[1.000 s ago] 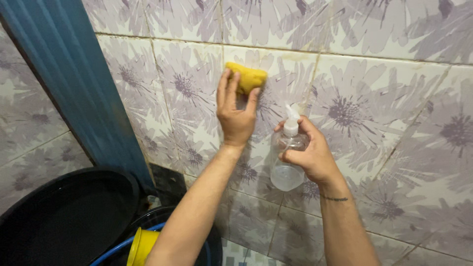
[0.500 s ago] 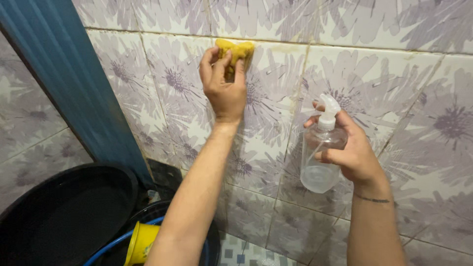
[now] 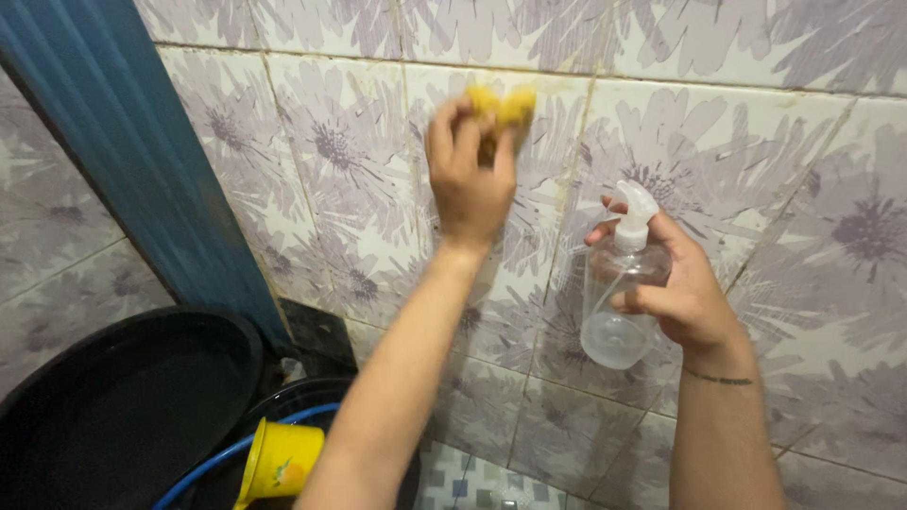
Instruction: The person sprays a cleaning solution onto a tiled wall and scrubs the surface with a yellow sponge. The person repeatedly sprays and scrubs the same area of the wall.
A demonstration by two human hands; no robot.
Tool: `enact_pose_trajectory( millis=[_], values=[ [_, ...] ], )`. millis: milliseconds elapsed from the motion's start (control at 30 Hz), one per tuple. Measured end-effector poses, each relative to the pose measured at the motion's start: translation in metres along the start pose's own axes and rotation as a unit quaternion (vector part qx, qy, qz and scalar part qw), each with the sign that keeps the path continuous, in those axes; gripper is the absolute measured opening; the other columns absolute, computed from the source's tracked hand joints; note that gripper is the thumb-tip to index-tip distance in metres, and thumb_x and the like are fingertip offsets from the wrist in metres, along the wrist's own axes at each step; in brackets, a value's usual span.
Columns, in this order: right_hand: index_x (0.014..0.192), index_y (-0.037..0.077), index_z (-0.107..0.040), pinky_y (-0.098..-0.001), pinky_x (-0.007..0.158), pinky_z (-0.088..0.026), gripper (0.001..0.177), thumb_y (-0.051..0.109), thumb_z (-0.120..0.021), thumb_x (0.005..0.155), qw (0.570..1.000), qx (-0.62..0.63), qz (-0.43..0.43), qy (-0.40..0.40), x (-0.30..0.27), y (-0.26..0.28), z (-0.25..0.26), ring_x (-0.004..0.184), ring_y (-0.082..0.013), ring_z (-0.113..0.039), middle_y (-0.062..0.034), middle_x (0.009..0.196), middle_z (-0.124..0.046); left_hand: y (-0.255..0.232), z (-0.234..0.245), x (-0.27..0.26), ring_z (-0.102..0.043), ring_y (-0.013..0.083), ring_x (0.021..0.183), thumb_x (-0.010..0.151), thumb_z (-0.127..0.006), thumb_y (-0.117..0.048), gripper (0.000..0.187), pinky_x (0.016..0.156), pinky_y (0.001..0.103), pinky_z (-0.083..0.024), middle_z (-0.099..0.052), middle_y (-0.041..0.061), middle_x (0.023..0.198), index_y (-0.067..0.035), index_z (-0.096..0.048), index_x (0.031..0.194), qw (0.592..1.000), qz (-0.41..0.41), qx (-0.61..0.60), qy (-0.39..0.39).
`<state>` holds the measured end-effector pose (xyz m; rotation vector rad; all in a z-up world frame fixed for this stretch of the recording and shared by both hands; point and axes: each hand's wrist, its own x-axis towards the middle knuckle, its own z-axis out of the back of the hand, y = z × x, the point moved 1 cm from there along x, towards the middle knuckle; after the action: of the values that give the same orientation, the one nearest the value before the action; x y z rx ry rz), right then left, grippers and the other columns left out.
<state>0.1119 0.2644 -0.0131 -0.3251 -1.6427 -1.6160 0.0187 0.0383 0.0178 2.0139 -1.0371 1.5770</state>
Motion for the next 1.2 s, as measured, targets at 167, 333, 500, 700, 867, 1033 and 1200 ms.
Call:
enact_pose_trajectory(
  millis=[167,333,500,700,867,1033,1200],
  values=[
    [0.15,0.001,-0.047,-0.0346,0.093,-0.053,0.094,-0.004,-0.064,0.057,0.998,0.049,-0.034,-0.007,0.0,-0.002,-0.005,0.112,-0.0206,-0.063,-0.0076,0.121,-0.063,-0.019,0.033,-0.112,-0.057,0.0341,0.12,0.088,-0.079,-0.01,0.025,0.101,0.042,-0.053,-0.057,0.019,0.128,-0.001,-0.068,0.109,0.994,0.005,0.021,0.106],
    [0.151,-0.001,-0.046,-0.0316,0.1,-0.05,0.095,-0.004,-0.066,0.058,1.0,0.01,0.0,0.015,0.001,-0.002,-0.004,0.118,-0.0184,-0.06,-0.0082,0.123,-0.063,-0.014,0.023,-0.075,-0.061,0.0306,0.116,0.09,-0.078,-0.003,0.025,0.102,0.04,-0.054,-0.06,0.013,0.127,-0.003,-0.07,0.114,0.994,-0.021,-0.003,0.105],
    [0.149,-0.001,-0.048,-0.0319,0.097,-0.052,0.093,-0.002,-0.063,0.057,0.999,0.028,0.002,-0.017,0.005,-0.008,0.001,0.116,-0.0191,-0.062,-0.0094,0.122,-0.064,-0.005,-0.007,0.008,-0.061,0.0332,0.121,0.086,-0.082,-0.008,0.03,0.105,0.041,-0.053,-0.059,0.014,0.13,-0.005,-0.067,0.112,0.998,-0.058,-0.024,0.02],
    [0.15,0.0,-0.046,-0.0337,0.096,-0.054,0.092,-0.001,-0.067,0.06,0.996,0.059,0.044,-0.057,0.006,-0.011,0.001,0.107,-0.0203,-0.064,-0.0124,0.12,-0.064,-0.012,0.015,-0.059,-0.061,0.0327,0.117,0.088,-0.083,-0.009,0.028,0.102,0.042,-0.053,-0.06,0.014,0.128,-0.005,-0.068,0.112,0.993,-0.075,0.006,0.092],
    [0.149,-0.001,-0.046,-0.0346,0.096,-0.054,0.087,0.001,-0.07,0.065,0.993,0.072,0.071,-0.061,0.006,-0.004,0.002,0.105,-0.0207,-0.066,-0.0135,0.122,-0.065,-0.022,0.05,-0.161,-0.061,0.0343,0.116,0.079,-0.08,-0.004,0.034,0.1,0.042,-0.053,-0.061,0.016,0.125,-0.006,-0.073,0.112,0.992,-0.004,0.023,0.12],
    [0.149,0.001,-0.047,-0.0339,0.091,-0.054,0.082,0.008,-0.076,0.072,0.996,0.034,0.045,-0.072,-0.002,0.001,0.001,0.101,-0.0186,-0.066,-0.0118,0.118,-0.064,-0.011,0.028,-0.112,-0.061,0.0324,0.116,0.087,-0.081,-0.004,0.024,0.1,0.041,-0.054,-0.062,0.014,0.124,-0.004,-0.073,0.109,0.997,-0.003,0.019,0.074],
    [0.148,0.0,-0.048,-0.0347,0.09,-0.055,0.078,0.011,-0.075,0.076,0.995,0.049,0.047,-0.068,0.0,0.0,0.001,0.099,-0.0183,-0.066,-0.0115,0.116,-0.065,-0.01,-0.009,0.01,-0.062,0.0312,0.113,0.087,-0.081,-0.006,0.021,0.099,0.041,-0.053,-0.064,0.011,0.121,-0.005,-0.071,0.105,0.999,-0.012,-0.008,-0.039]
  ],
)
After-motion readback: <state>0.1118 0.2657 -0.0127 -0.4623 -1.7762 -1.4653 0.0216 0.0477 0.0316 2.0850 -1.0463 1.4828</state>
